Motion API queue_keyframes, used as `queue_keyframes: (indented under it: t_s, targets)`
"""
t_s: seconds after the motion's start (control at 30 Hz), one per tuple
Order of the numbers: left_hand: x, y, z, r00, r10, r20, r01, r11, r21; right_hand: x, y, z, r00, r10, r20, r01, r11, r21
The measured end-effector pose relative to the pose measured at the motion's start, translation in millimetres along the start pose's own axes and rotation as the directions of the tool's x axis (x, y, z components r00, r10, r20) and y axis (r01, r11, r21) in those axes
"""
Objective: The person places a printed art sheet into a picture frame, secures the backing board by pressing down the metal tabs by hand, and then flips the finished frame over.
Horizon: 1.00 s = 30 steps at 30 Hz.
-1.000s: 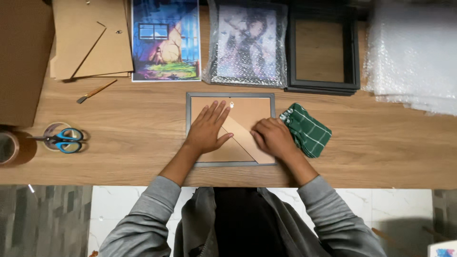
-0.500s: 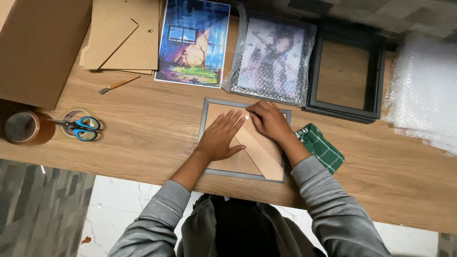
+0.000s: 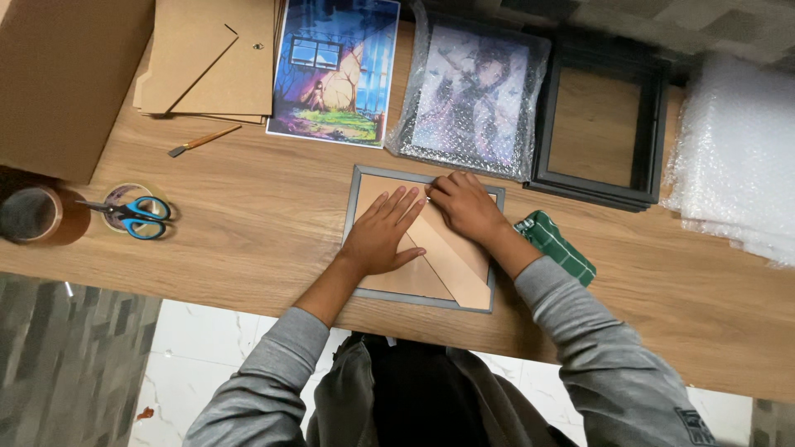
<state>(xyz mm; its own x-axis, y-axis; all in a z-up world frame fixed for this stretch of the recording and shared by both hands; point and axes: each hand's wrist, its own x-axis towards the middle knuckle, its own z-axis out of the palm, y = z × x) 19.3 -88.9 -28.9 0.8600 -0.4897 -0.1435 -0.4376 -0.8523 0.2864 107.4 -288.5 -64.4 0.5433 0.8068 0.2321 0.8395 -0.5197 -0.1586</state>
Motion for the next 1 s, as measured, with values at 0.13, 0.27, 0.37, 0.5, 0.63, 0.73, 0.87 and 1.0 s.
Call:
queue_keyframes:
  t_s: [0.13, 0.27, 0.37, 0.5, 0.63, 0.73, 0.87, 1.0]
  targets:
    - [-0.7, -0.5, 0.1, 1.0, 0.005, 0.0, -0.005, 1.0, -0.004, 3.5, 1.5, -6.8, 0.999, -0.018, 0.046, 0.022, 0.996, -0.086]
    - [-0.8, -4.0, 10.1, 0.997, 0.04, -0.066, -0.04, 0.999, 0.004, 4.6, -15.4, -30.4, 0.993, 0.102, 0.062, -0.099, 0.994, -0.049]
    - [-4.1, -7.6, 35.3, 0.955, 0.123, -0.272, -0.111, 0.992, 0.057, -13.0, -45.9, -38.2, 0.963, 0.266, 0.046, -0.269, 0.96, 0.074]
    - [-33.8, 7.7, 46.0, 0.903, 0.301, -0.306, -0.304, 0.952, 0.04, -56.6, -93.3, -33.8, 0.927, 0.374, -0.007, -0.355, 0.886, 0.298]
    - [-75.8, 26.1, 69.9, 0.879, 0.399, -0.26, -0.432, 0.899, -0.079, -80.5, -127.9, -37.5, 0.934, 0.354, 0.056, -0.346, 0.85, 0.397]
    - [-86.3, 29.9, 69.1, 0.854, 0.364, -0.373, -0.41, 0.911, -0.05, -86.0, -134.7, -37.7, 0.926, 0.371, 0.075, -0.369, 0.842, 0.394]
    - [-86.7, 30.4, 74.4, 0.838, 0.329, -0.434, -0.379, 0.925, -0.03, -86.0, -139.3, -39.0, 0.929, 0.366, 0.048, -0.354, 0.848, 0.395]
    - [-84.5, 33.5, 75.2, 0.785, 0.35, -0.51, -0.374, 0.926, 0.061, -88.7, -140.1, -33.9, 0.926, 0.372, 0.059, -0.362, 0.837, 0.409]
